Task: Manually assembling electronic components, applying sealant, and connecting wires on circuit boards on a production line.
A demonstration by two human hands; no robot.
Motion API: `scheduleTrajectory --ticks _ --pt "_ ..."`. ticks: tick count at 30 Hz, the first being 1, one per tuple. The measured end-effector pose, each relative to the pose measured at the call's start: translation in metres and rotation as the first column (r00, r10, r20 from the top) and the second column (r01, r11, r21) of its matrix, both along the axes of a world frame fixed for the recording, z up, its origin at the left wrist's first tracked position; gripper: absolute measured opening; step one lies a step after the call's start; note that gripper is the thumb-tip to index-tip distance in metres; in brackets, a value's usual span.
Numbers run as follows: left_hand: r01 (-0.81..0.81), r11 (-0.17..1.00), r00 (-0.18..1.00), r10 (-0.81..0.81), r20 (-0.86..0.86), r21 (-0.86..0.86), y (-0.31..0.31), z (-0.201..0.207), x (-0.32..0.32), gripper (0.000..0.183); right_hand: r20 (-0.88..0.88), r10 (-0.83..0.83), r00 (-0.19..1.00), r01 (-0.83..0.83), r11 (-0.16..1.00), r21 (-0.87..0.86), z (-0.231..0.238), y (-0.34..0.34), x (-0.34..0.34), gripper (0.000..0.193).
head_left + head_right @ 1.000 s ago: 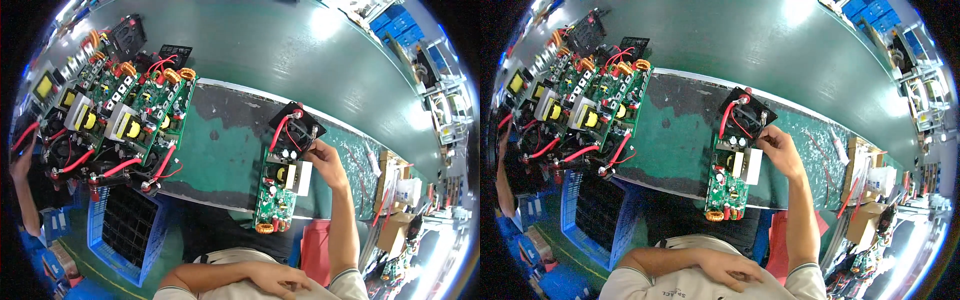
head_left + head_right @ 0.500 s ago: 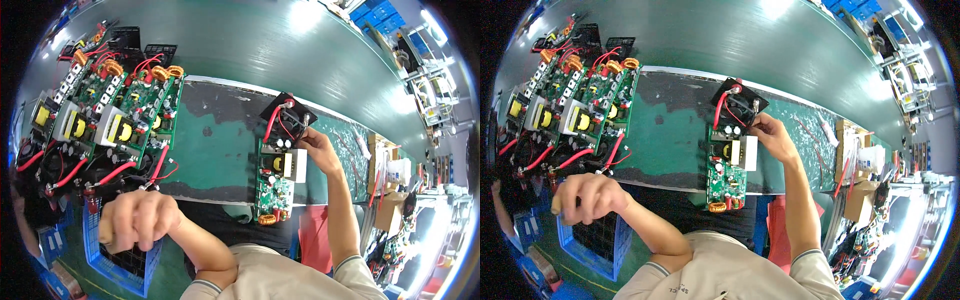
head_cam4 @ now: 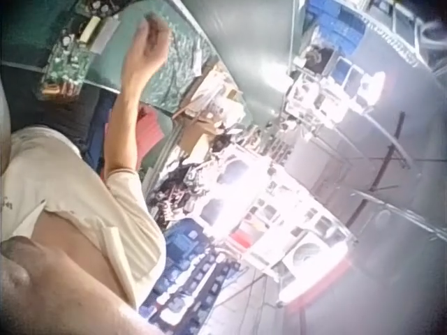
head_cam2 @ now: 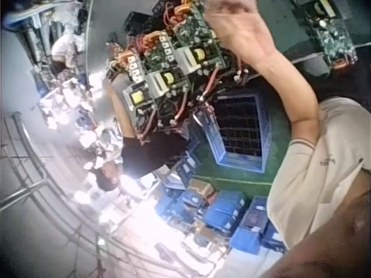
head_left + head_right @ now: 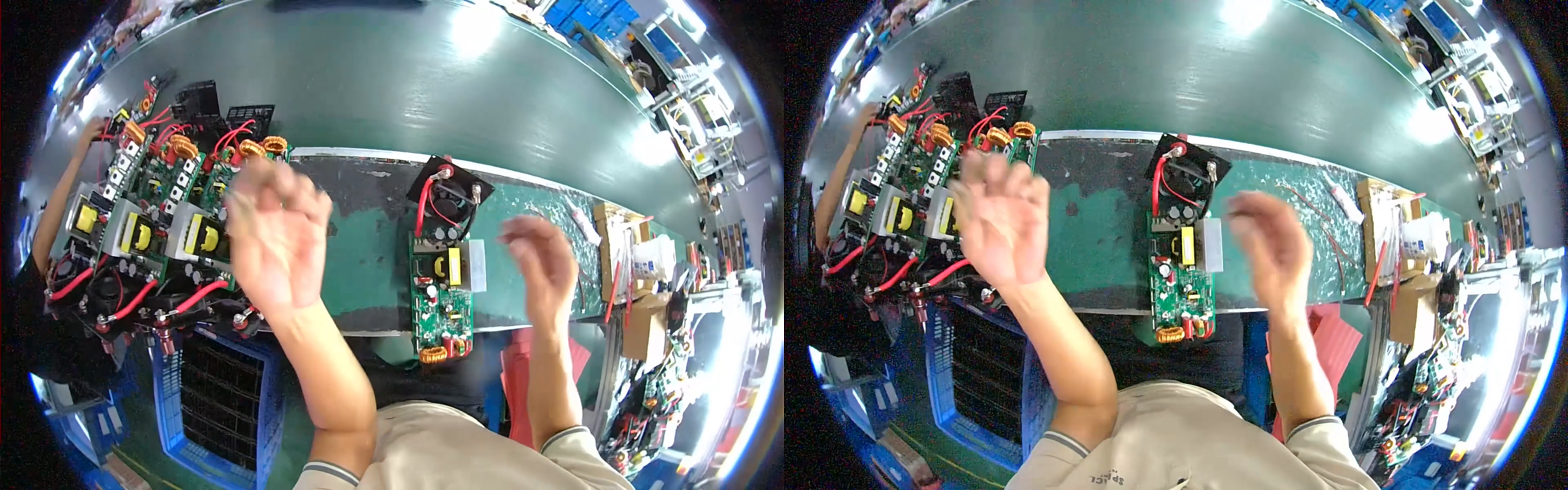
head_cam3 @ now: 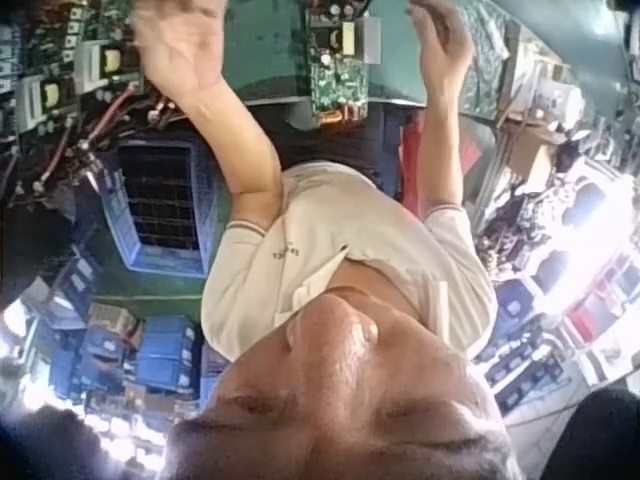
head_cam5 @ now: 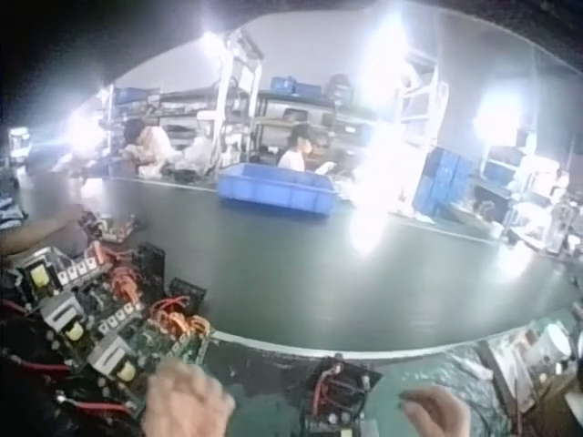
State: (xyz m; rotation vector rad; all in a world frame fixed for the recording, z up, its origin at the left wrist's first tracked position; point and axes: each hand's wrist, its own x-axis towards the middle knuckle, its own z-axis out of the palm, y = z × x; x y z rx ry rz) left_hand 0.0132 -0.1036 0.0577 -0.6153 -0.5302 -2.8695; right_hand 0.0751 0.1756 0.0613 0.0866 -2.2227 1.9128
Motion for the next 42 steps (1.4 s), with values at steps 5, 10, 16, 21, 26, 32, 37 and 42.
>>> scheduleTrajectory --ticks 5,10,16,21,26,32,37,42 --pt "0.212 0.953 0.95 -0.148 -0.275 0.217 -0.01 0.062 -0.031 0.032 -0.028 0.732 0.681 -0.607 0.541 -0.582 -0.003 -0.113 0.041 0.094" --pt "0.195 0.963 0.959 -0.148 -0.242 0.185 -0.03 0.082 -0.014 0.028 0.004 0.7 0.714 -0.493 0.507 -0.707 -0.03 -0.148 0.073 0.077" --pt "0.146 0.966 0.973 -0.101 -0.207 0.215 -0.039 0.088 -0.002 0.023 0.043 0.774 0.632 -0.486 0.439 -0.755 -0.038 -0.157 0.103 0.068" --pt "0.183 0.961 0.978 -0.156 -0.141 0.206 -0.033 0.078 -0.012 0.024 0.149 0.701 0.697 -0.458 0.595 -0.66 -0.048 -0.148 0.129 0.055" --pt "0.222 0.952 0.972 -0.2 -0.121 0.21 -0.016 0.074 -0.011 0.024 0.062 0.636 0.769 -0.464 0.622 -0.631 -0.039 -0.143 0.138 0.056" --pt "0.201 0.956 0.978 -0.186 -0.09 0.214 -0.025 0.077 -0.023 0.024 0.166 0.767 0.62 -0.197 0.357 -0.913 -0.055 -0.152 0.166 0.059" --pt "0.06 0.993 0.998 -0.059 -0.007 0.104 -0.016 0.079 -0.033 0.024 0.193 0.96 0.203 0.064 0.183 -0.981 -0.062 -0.147 0.182 0.072" --pt "-0.169 0.553 0.924 0.377 0.065 -0.816 0.034 0.066 -0.024 0.023 0.601 0.794 0.094 -0.367 0.589 -0.72 -0.051 -0.112 0.164 0.059"
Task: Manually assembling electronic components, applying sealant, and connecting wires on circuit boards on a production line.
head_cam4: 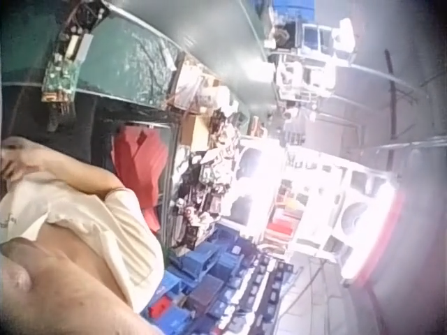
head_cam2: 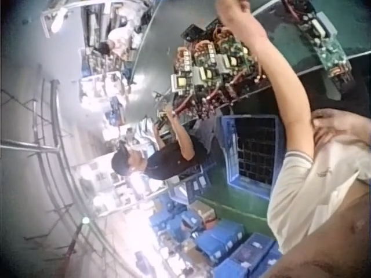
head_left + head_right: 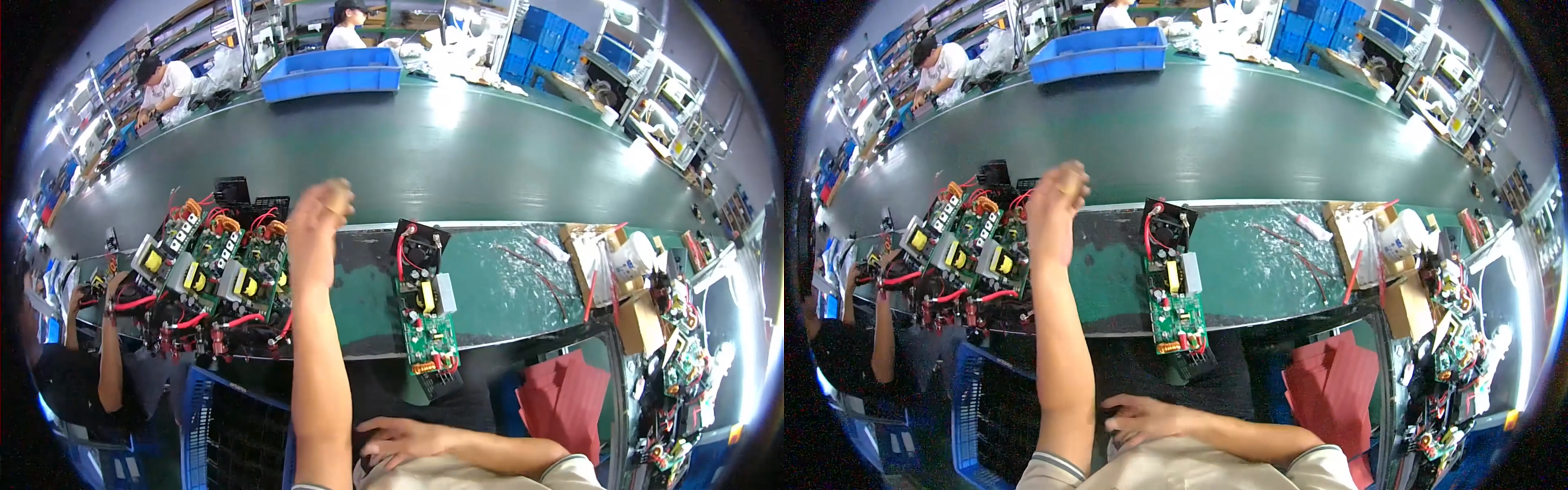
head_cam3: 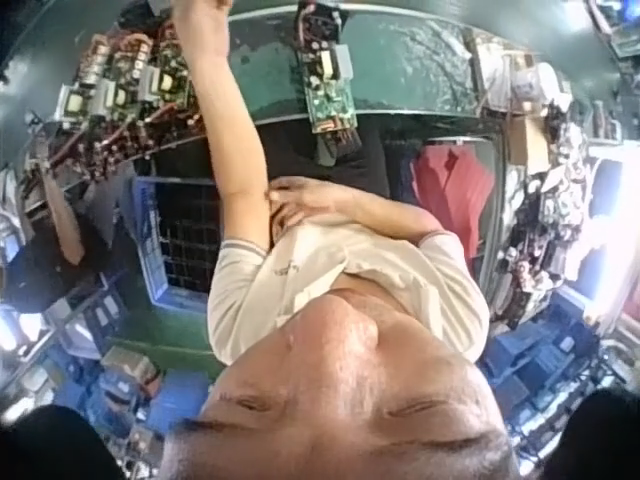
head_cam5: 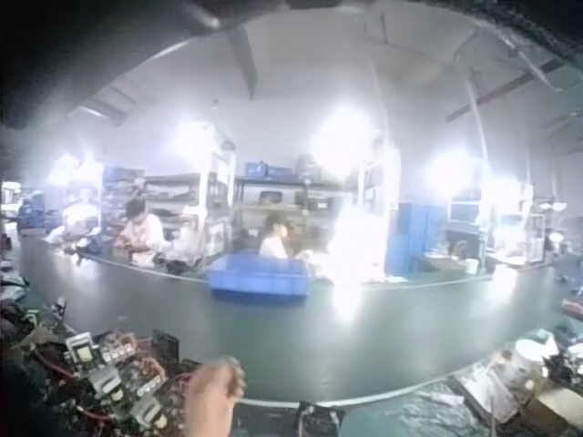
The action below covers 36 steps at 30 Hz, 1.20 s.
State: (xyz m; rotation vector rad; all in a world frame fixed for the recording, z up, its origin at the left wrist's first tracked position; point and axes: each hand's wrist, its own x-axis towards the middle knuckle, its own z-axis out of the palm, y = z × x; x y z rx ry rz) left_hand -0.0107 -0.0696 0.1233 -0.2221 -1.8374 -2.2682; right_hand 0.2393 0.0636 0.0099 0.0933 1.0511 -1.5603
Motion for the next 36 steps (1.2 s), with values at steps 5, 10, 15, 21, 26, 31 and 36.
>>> scheduleTrajectory --ticks 5,10,15,21,26,31,36 --pt "-0.089 0.719 0.933 -0.182 -0.31 -0.689 0.018 -0.075 0.009 0.026 -0.829 -0.09 0.552 0.269 0.96 0.074 0.029 0.079 -0.068 0.027" --pt "-0.19 0.533 0.899 -0.244 -0.365 -0.825 0.036 -0.102 0.014 0.027 -0.917 -0.183 0.355 0.697 0.705 0.128 0.062 0.12 -0.132 0.022" --pt "-0.213 0.521 0.892 -0.242 -0.383 -0.826 0.038 -0.108 0.008 0.028 -0.929 -0.09 0.358 0.728 0.65 0.217 0.043 0.137 -0.186 0.024" --pt "-0.226 0.524 0.876 -0.26 -0.406 -0.821 0.042 -0.113 0.0 0.027 -0.924 -0.108 0.366 0.727 0.653 0.212 0.01 0.14 -0.217 0.021" --pt "-0.212 0.599 0.878 -0.23 -0.419 -0.772 0.047 -0.121 -0.006 0.024 -0.91 -0.12 0.398 0.712 0.666 0.223 0.004 0.136 -0.22 0.017" --pt "-0.154 0.752 0.872 -0.202 -0.446 -0.641 0.046 -0.136 -0.011 0.031 -0.918 -0.122 0.378 0.755 0.614 0.229 0.006 0.13 -0.223 0.022" --pt "-0.125 0.791 0.88 -0.19 -0.435 -0.598 0.043 -0.138 -0.012 0.048 -0.924 -0.012 0.383 0.787 0.528 0.319 0.015 0.117 -0.226 0.019"
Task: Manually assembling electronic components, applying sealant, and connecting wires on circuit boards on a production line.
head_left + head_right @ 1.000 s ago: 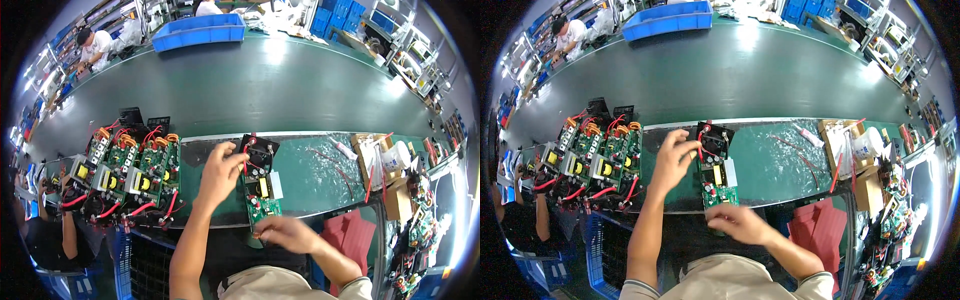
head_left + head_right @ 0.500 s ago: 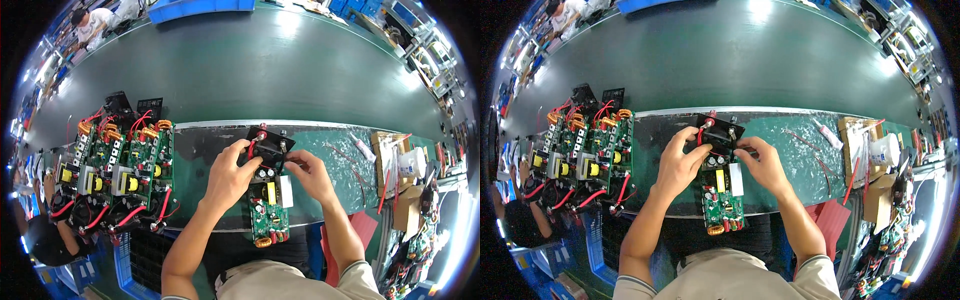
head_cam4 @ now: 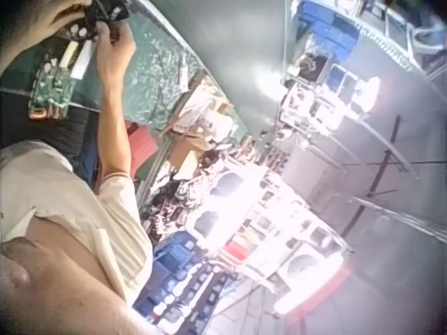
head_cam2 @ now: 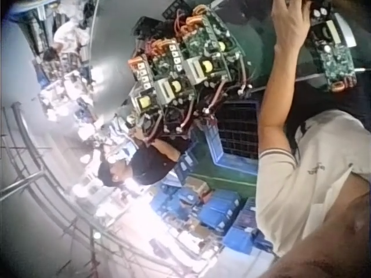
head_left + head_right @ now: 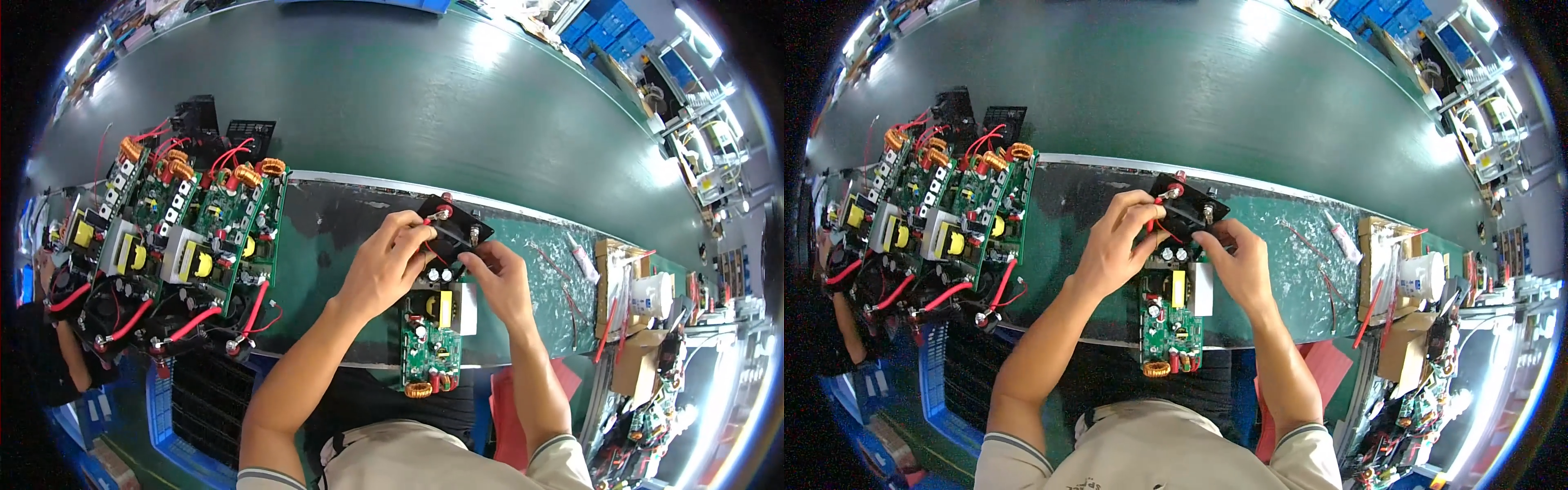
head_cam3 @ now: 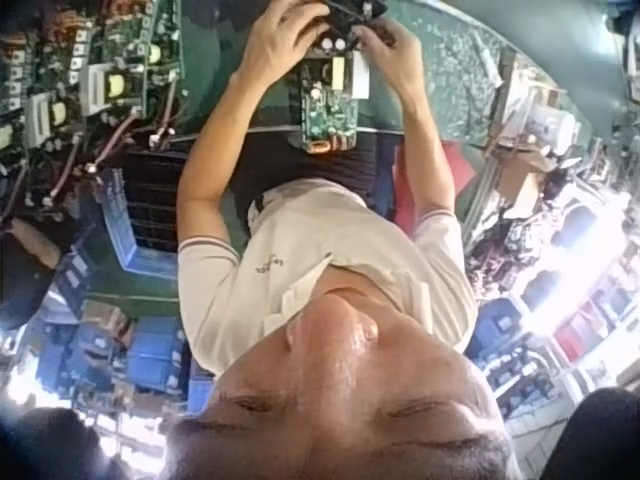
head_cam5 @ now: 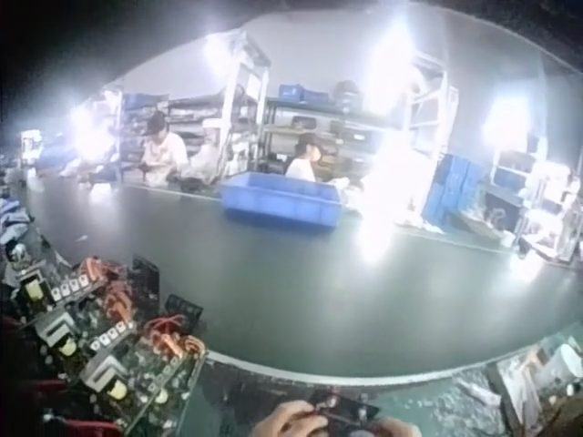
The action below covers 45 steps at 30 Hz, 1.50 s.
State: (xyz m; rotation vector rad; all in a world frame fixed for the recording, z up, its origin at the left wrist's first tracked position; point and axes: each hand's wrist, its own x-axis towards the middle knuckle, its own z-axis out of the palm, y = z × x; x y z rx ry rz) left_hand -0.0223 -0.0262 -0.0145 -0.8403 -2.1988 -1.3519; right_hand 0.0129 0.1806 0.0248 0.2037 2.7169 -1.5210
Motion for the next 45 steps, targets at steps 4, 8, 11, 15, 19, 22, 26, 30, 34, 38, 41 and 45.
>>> scheduleTrajectory --ticks 4,8,11,15,19,22,26,30,34,38,41,45 --pt "0.039 0.994 0.998 -0.043 0.038 0.097 0.002 -0.003 -0.002 0.059 -0.026 -0.028 0.999 0.027 0.999 -0.024 -0.002 0.0 0.001 0.021" --pt "0.034 0.989 0.997 -0.044 0.067 0.144 0.003 -0.004 -0.003 0.065 0.01 -0.036 0.999 0.036 0.999 -0.021 0.001 -0.003 0.003 0.02" --pt "0.028 0.988 0.994 -0.043 0.097 0.153 0.006 -0.005 -0.002 0.066 0.031 -0.009 0.999 0.01 1.0 -0.029 -0.007 0.004 0.004 0.019" --pt "0.004 0.99 0.996 -0.017 0.09 0.139 0.007 -0.007 -0.003 0.067 0.037 0.032 0.999 -0.03 0.998 -0.057 -0.007 0.005 0.005 0.019" --pt "-0.001 0.998 0.999 0.003 -0.042 0.059 0.006 0.0 -0.009 0.065 0.038 0.032 0.999 -0.026 0.989 -0.148 -0.012 0.011 0.003 0.019" --pt "-0.02 0.997 0.998 0.016 -0.053 -0.073 0.005 0.004 -0.01 0.046 0.087 0.022 0.996 -0.004 0.981 -0.193 -0.011 0.015 0.0 0.017" --pt "-0.042 0.979 0.986 0.009 -0.165 -0.198 0.004 0.013 -0.009 0.033 0.068 0.127 0.99 -0.11 0.97 -0.217 -0.01 0.021 -0.004 0.017" --pt "0.038 0.949 0.981 -0.095 -0.167 -0.314 0.006 0.021 -0.012 0.028 0.081 0.246 0.966 -0.21 0.926 -0.314 -0.018 0.029 -0.006 0.016" --pt "-0.05 0.921 0.985 -0.018 -0.17 -0.386 0.02 0.03 -0.004 0.023 0.039 0.205 0.978 -0.188 0.947 -0.262 -0.012 0.024 -0.004 0.019" --pt "-0.127 0.89 0.98 0.044 -0.195 -0.438 0.031 0.052 -0.006 0.019 -0.049 0.178 0.983 -0.175 0.982 0.069 -0.01 0.019 -0.006 0.021" --pt "0.085 0.869 0.996 -0.088 0.016 -0.488 0.027 0.057 -0.012 0.019 -0.042 0.252 0.967 -0.25 0.966 0.06 -0.008 0.022 -0.01 0.021" --pt "-0.146 0.845 0.987 0.093 -0.129 -0.514 0.045 0.056 0.018 0.019 -0.308 0.433 0.847 -0.473 0.879 -0.064 -0.041 0.047 -0.017 0.024"
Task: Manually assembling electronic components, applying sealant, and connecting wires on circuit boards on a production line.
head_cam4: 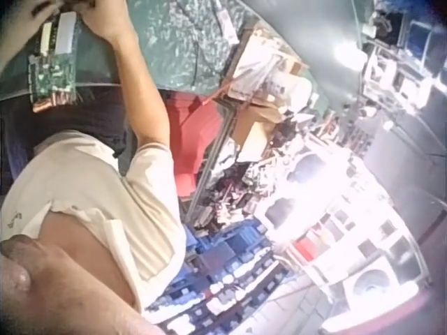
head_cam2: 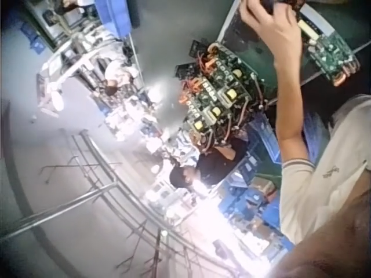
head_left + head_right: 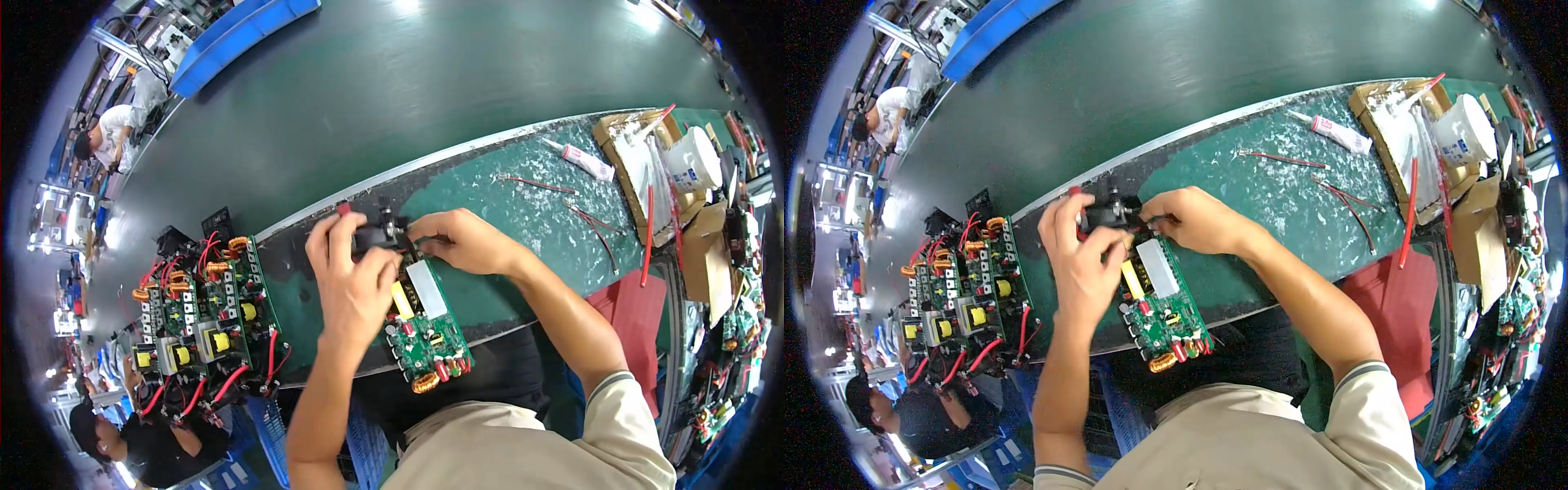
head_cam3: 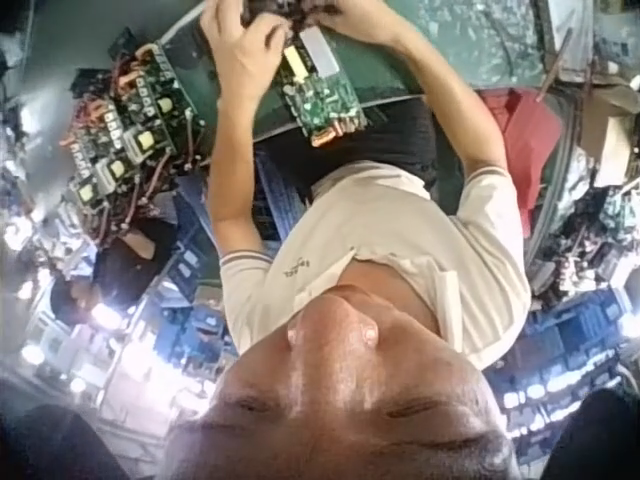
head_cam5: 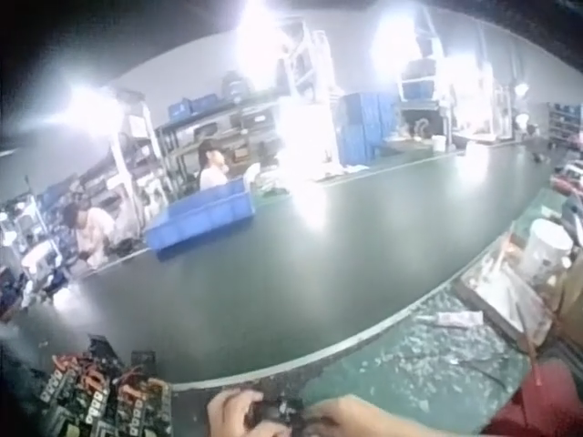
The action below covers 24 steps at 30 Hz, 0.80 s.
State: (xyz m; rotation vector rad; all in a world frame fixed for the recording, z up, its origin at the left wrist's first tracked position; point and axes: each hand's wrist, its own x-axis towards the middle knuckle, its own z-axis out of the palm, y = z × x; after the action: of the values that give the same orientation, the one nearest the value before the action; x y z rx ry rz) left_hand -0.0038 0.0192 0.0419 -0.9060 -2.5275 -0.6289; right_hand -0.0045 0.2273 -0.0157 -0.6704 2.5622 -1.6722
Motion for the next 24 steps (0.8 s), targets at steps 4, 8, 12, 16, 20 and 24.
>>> scheduleTrajectory --ticks 4,8,12,16,20,24 --pt "-0.072 0.997 0.997 0.072 0.019 -0.001 0.007 0.0 0.016 0.02 0.22 0.136 0.966 -0.125 0.99 -0.063 0.015 0.002 -0.013 0.025" --pt "-0.095 0.993 0.995 0.095 -0.014 -0.065 0.008 0.003 0.025 0.021 0.029 0.247 0.968 -0.249 0.963 0.102 0.007 0.002 -0.029 0.013" --pt "-0.106 0.987 0.992 0.097 -0.075 -0.12 0.001 0.0 0.032 0.021 0.022 0.239 0.971 -0.235 0.929 0.286 0.011 -0.004 -0.034 0.014" --pt "-0.09 0.991 0.996 0.09 -0.008 -0.094 0.003 0.002 0.018 0.02 0.128 0.253 0.959 -0.278 0.925 0.26 0.018 0.005 -0.041 0.015" --pt "-0.008 0.999 0.997 0.012 0.075 -0.049 0.002 -0.001 -0.009 0.02 0.405 0.23 0.885 -0.292 0.952 0.097 0.025 0.01 -0.045 0.015" --pt "-0.001 0.999 0.997 0.003 0.077 -0.032 0.002 0.0 -0.009 0.021 0.499 0.193 0.845 -0.256 0.965 0.059 0.032 0.008 -0.042 0.016"
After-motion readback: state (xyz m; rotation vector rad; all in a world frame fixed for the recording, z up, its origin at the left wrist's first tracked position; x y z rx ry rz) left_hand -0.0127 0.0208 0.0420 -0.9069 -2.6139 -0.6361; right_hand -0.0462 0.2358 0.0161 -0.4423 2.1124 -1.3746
